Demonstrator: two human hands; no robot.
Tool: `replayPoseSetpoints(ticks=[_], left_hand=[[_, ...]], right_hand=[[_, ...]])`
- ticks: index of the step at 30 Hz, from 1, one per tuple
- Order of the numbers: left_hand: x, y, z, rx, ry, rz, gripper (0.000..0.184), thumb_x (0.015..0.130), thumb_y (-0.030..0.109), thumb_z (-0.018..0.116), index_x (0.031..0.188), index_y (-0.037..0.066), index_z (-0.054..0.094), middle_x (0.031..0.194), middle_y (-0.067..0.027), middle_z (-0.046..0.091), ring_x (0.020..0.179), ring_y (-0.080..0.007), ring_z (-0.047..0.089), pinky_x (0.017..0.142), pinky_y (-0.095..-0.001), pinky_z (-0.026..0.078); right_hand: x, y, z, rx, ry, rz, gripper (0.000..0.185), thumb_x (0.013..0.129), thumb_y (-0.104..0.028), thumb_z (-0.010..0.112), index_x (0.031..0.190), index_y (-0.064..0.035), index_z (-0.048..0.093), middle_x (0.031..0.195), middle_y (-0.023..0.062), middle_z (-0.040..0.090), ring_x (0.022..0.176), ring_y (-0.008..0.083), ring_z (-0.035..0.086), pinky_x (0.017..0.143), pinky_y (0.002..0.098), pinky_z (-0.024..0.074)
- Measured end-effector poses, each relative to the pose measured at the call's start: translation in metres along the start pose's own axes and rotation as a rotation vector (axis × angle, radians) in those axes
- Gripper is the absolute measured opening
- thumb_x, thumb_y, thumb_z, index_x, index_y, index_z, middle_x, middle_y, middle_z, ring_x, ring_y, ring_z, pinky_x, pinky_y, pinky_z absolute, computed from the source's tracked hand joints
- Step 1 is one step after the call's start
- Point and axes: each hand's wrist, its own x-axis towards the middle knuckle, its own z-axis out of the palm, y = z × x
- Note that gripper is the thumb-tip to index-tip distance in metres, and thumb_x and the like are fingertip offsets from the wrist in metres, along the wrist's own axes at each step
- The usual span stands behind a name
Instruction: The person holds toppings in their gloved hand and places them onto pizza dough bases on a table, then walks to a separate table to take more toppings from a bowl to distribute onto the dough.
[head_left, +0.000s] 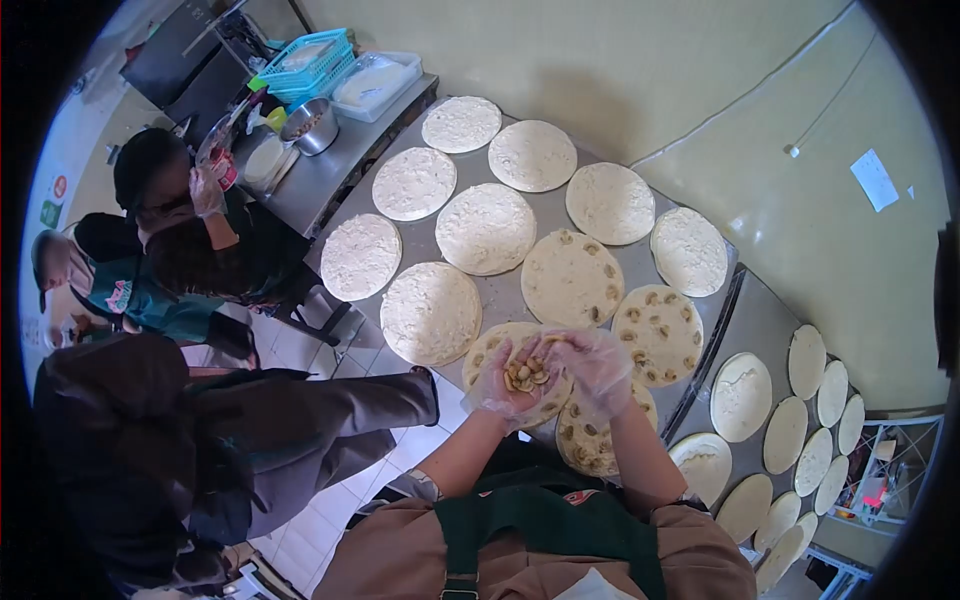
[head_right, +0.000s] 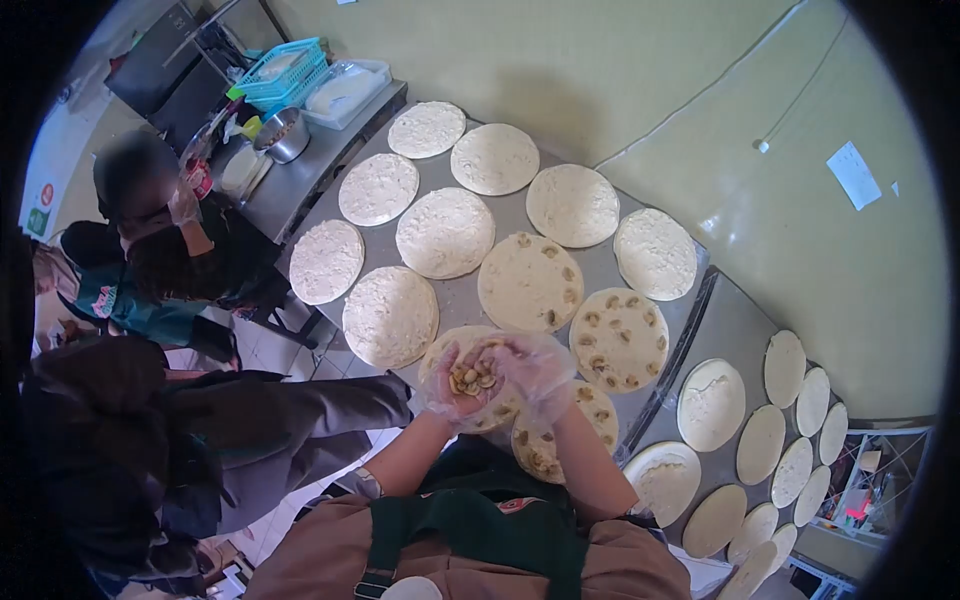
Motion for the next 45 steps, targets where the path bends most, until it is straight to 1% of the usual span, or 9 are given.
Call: replayPoseSetpoints(ticks=[4,13,16,18,21,25,31,36,45], left_hand=[[-0.016,0.019,-0.004,-0.066,-0.066,-0.073,0.048,0.083,0.044,0.037,0.118,0.012,0.044,0.121,-0.0075,0.044,0.110,-0.0221,0.042,0.088,-0.0399,0.035],[-0.047,0.108,0.002,-0.015,-0.046,-0.083,0.049,0.081,0.042,0.042,0.122,0.014,0.040,0.123,-0.0063,0.042,0.113,-0.0238,0.039,0.087,-0.0416,0.035],[-0.051,0.139,0.000,-0.003,-0.040,-0.095,0.050,0.081,0.042,0.042,0.122,0.014,0.039,0.123,-0.0061,0.041,0.113,-0.0236,0.038,0.087,-0.0425,0.035],[-0.051,0.154,-0.002,0.008,-0.102,-0.095,0.051,0.082,0.042,0.041,0.123,0.014,0.037,0.127,-0.0064,0.037,0.116,-0.0235,0.035,0.090,-0.0413,0.033],[-0.050,0.169,0.001,-0.003,-0.087,-0.096,0.052,0.081,0.042,0.042,0.124,0.014,0.036,0.128,-0.0066,0.035,0.116,-0.0232,0.034,0.091,-0.0413,0.032],[-0.044,0.181,0.007,-0.024,-0.035,-0.111,0.050,0.082,0.042,0.042,0.123,0.014,0.038,0.124,-0.0067,0.040,0.114,-0.0242,0.038,0.090,-0.0436,0.032],[-0.034,0.189,0.009,-0.018,-0.060,-0.134,0.054,0.081,0.042,0.042,0.126,0.013,0.033,0.129,-0.0067,0.034,0.118,-0.0242,0.032,0.092,-0.0419,0.030],[-0.029,0.192,0.010,0.026,-0.082,-0.141,0.056,0.082,0.044,0.039,0.128,0.012,0.030,0.133,-0.0057,0.028,0.121,-0.0230,0.027,0.094,-0.0412,0.028],[-0.024,0.195,0.016,-0.001,-0.045,-0.152,0.054,0.083,0.044,0.037,0.127,0.013,0.032,0.130,-0.0054,0.033,0.118,-0.0238,0.032,0.093,-0.0418,0.029]], right_hand=[[0.024,0.040,-0.028,-0.212,0.158,0.048,0.017,0.077,-0.017,0.055,0.085,-0.0026,0.059,0.077,0.0029,0.059,0.067,0.0089,0.052,0.059,0.0214,0.0423],[0.133,0.047,-0.070,0.598,0.457,0.176,0.023,0.069,-0.004,0.053,0.092,-0.0030,0.054,0.072,0.0044,0.054,0.066,0.0104,0.050,0.057,0.0225,0.0381],[0.176,0.055,-0.077,0.266,0.378,0.173,0.032,0.071,-0.011,0.052,0.103,-0.0066,0.052,0.075,0.0052,0.057,0.065,0.0118,0.053,0.057,0.0237,0.0417],[0.196,0.046,-0.067,-0.831,0.298,0.037,0.033,0.075,-0.020,0.049,0.107,-0.0190,0.054,0.084,0.0051,0.059,0.074,0.0168,0.057,0.065,0.0289,0.0442],[0.232,0.045,-0.056,-1.346,0.135,0.245,0.028,0.077,-0.028,0.046,0.103,-0.0285,0.057,0.093,0.0042,0.059,0.083,0.0215,0.057,0.073,0.0316,0.0442],[0.245,0.047,-0.046,-1.147,0.220,0.461,0.025,0.078,-0.028,0.047,0.099,-0.0266,0.060,0.094,0.0074,0.059,0.085,0.0255,0.056,0.075,0.0338,0.0442],[0.229,0.041,-0.044,-1.347,0.265,0.241,0.024,0.077,-0.028,0.051,0.099,-0.0215,0.059,0.088,0.0074,0.060,0.076,0.0229,0.057,0.070,0.0317,0.0439],[0.230,0.078,-0.055,-0.254,0.335,0.379,0.025,0.071,-0.018,0.059,0.096,-0.0120,0.058,0.077,0.0039,0.060,0.066,0.0121,0.054,0.061,0.0240,0.0426],[0.217,0.059,-0.018,-0.843,0.188,0.221,0.015,0.067,-0.016,0.057,0.079,-0.0096,0.063,0.074,0.0088,0.061,0.067,0.0208,0.057,0.061,0.0318,0.0447]])
